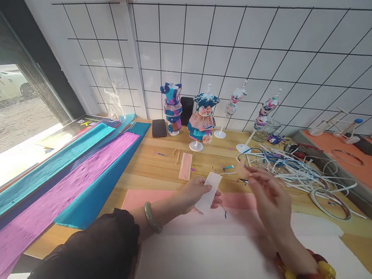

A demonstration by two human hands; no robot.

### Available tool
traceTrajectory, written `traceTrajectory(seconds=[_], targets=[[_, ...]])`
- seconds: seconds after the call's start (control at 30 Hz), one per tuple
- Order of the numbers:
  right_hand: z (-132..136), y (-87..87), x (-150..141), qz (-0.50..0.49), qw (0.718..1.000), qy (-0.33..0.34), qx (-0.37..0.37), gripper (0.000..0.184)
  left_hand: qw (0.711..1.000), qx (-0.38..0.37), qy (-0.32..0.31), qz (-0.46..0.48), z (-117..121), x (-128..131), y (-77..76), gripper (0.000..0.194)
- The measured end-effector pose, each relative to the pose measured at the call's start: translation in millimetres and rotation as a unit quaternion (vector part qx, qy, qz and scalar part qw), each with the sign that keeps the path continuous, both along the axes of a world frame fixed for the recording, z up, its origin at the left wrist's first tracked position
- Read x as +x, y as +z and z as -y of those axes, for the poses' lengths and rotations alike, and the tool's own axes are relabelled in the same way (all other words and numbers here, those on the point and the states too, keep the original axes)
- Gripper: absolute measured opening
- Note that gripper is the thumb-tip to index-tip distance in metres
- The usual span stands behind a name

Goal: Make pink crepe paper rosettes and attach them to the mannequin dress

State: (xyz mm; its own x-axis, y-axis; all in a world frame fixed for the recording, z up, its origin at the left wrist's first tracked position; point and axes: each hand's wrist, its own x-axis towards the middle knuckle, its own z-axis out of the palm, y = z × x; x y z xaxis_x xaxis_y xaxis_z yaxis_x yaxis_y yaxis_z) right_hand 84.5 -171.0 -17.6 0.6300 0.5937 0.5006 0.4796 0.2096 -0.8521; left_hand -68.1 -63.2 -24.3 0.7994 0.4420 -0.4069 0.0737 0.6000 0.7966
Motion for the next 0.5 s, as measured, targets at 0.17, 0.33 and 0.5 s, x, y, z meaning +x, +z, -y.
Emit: traceTrajectory(seconds=[0.17, 0.33, 0.5], targets=[[-3.0, -5.5, -27.6, 0.380, 0.916, 0.109, -0.068, 0.016, 0.999, 0.024, 0.031, 0.026, 3.8, 2.2, 5.6, 0.011], [-5.5, -8.5, -40.6, 0.465, 0.864, 0.150, -0.120, 0.016, 0.995, -0.021, 0.069, 0.069, 5.2, 3.9, 5.8, 0.005], [-1.3, -6.0, -38.2, 0.436, 0.875, 0.182, -0.108, 0.015, 0.991, -0.071, 0.073, 0.082, 1.0, 4.6, 1.7, 0.005]])
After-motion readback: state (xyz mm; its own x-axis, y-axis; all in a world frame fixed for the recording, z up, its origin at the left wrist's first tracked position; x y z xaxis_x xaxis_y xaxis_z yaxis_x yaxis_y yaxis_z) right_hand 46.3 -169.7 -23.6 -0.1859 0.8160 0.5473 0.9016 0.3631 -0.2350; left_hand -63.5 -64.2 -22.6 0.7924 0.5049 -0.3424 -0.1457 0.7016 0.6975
